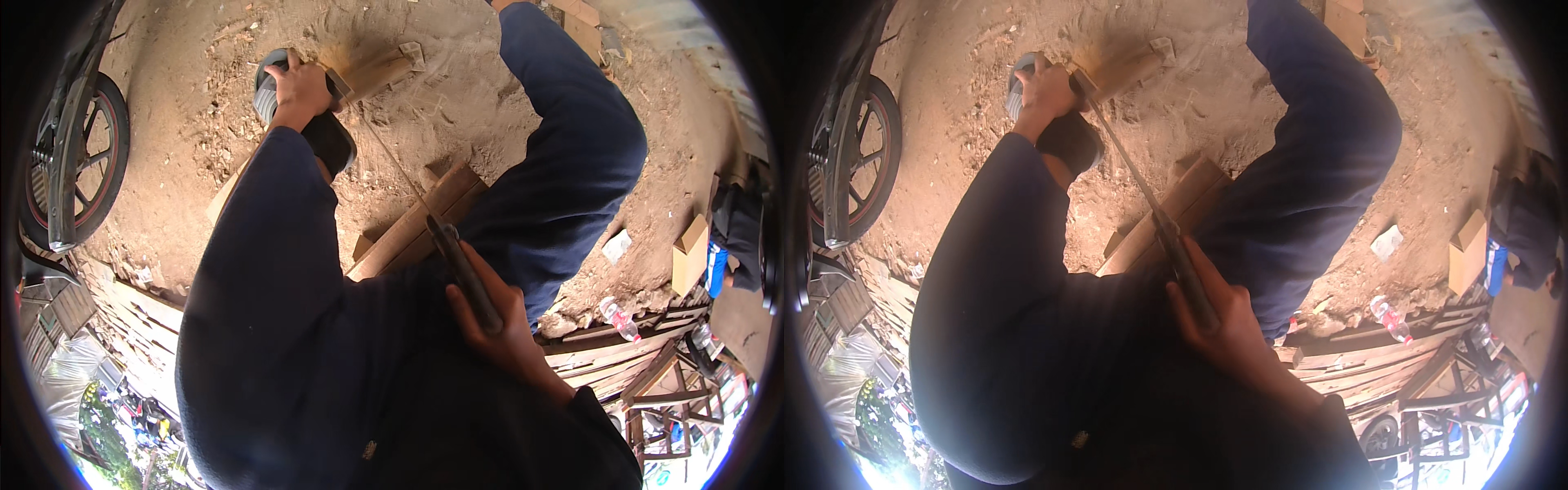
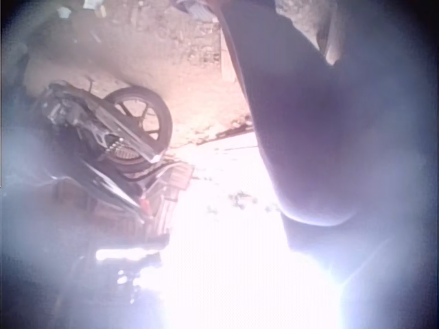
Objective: The person sits on the ground and uses a hand saw to cut a small piece of wood held between their feet. They maintain a steady sawing motion throughout the clip, producing sawdust as they work.
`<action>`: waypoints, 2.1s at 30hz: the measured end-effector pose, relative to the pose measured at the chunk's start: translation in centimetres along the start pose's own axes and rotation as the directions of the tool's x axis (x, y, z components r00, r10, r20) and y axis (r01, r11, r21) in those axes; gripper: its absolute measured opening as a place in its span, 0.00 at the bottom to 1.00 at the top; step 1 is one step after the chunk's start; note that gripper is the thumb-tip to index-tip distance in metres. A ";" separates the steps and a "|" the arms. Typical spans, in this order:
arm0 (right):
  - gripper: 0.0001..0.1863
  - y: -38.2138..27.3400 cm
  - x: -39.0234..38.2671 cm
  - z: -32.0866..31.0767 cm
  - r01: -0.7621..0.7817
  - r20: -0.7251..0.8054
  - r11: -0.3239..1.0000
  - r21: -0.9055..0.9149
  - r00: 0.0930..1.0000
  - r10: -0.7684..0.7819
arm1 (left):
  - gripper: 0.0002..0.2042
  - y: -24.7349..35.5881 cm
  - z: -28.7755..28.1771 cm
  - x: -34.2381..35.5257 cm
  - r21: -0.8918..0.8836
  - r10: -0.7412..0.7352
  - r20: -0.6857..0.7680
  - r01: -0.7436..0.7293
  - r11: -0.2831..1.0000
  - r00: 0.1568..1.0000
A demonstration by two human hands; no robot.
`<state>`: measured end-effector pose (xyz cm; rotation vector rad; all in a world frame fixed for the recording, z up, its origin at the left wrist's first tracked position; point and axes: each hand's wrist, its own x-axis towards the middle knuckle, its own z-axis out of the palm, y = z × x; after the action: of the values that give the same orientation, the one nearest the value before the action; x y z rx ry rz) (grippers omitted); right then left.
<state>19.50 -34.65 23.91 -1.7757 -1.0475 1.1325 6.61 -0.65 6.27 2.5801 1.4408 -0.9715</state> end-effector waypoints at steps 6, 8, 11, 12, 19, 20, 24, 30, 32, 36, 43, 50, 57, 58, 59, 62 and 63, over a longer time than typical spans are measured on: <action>0.28 -1.8 4.5 0.7 -0.308 0.213 0.951 -0.004 0.929 0.302 | 0.33 -0.1 -0.3 -0.3 -0.045 0.065 -0.043 -0.067 0.997 0.997; 0.28 -1.5 3.6 0.6 -0.231 0.193 0.972 -0.032 0.953 0.233 | 0.33 -0.4 0.1 0.1 -0.032 0.035 -0.065 -0.037 0.999 0.997; 0.28 -1.4 0.8 0.0 -0.076 0.084 0.997 -0.019 0.993 0.077 | 0.33 0.0 0.6 0.1 -0.006 0.059 -0.059 -0.059 0.998 0.997; 0.29 -1.3 0.9 0.0 -0.068 0.087 0.998 0.003 0.994 0.068 | 0.33 0.2 0.5 0.0 0.005 0.077 -0.056 -0.077 0.997 0.995; 0.29 -1.2 3.1 0.7 -0.103 0.145 0.995 -0.018 0.984 0.104 | 0.36 -0.1 1.3 0.7 0.000 0.036 -0.096 -0.036 0.999 0.995; 0.29 -1.9 1.1 -0.1 -0.109 0.108 0.994 0.003 0.988 0.108 | 0.36 -0.2 1.9 1.2 0.009 0.037 -0.112 -0.036 0.999 0.993; 0.30 -2.2 2.5 -0.8 -0.158 0.201 0.982 0.101 0.970 0.135 | 0.34 -0.4 0.4 0.0 -0.006 0.035 -0.056 -0.035 0.999 0.998; 0.29 -0.6 1.9 0.6 -0.003 0.068 0.999 -0.035 0.998 0.005 | 0.31 -0.7 2.9 1.5 0.034 0.048 -0.117 -0.045 0.998 0.992; 0.29 -1.1 1.1 0.1 -0.022 0.048 1.000 0.009 0.999 0.021 | 0.29 0.4 0.5 0.3 0.050 0.069 -0.038 -0.067 0.997 0.997; 0.30 0.8 6.1 3.2 -0.128 0.077 0.992 -0.008 0.989 0.128 | 0.28 0.0 1.2 1.0 0.034 0.048 -0.067 -0.045 0.998 0.997; 0.33 -0.9 1.7 0.1 -0.114 0.101 0.992 0.052 0.989 0.108 | 0.30 -0.1 1.5 0.7 0.075 0.044 -0.047 -0.040 0.996 0.998; 0.30 -0.6 1.4 0.5 -0.042 0.014 0.999 -0.023 0.999 0.042 | 0.33 0.0 1.1 1.0 0.034 0.019 -0.059 -0.017 0.999 0.998; 0.32 1.4 5.0 2.3 -0.040 0.054 0.999 0.035 0.998 0.038 | 0.36 -0.5 1.4 1.1 0.023 0.001 -0.042 0.000 1.000 0.999; 0.32 1.3 4.8 2.4 -0.080 0.058 0.996 0.046 0.995 0.077 | 0.36 -0.5 1.4 1.4 0.030 0.005 -0.038 -0.003 1.000 0.999; 0.32 0.2 2.6 0.8 -0.083 0.069 0.996 -0.015 0.994 0.084 | 0.36 -0.4 1.3 1.3 0.032 -0.001 -0.028 0.002 0.999 1.000; 0.32 0.5 -0.3 -0.1 -0.126 -0.018 0.990 0.056 0.992 0.127 | 0.35 1.6 0.0 0.8 0.042 0.053 -0.025 -0.052 0.998 0.998; 0.32 0.8 -0.1 0.3 -0.120 0.015 0.991 0.053 0.993 0.119 | 0.35 0.4 0.5 0.1 0.033 0.027 -0.009 -0.026 0.999 1.000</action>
<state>19.38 -35.02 23.13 -1.8108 -0.9191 1.2343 6.71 -0.97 5.72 2.6234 1.4007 -0.9889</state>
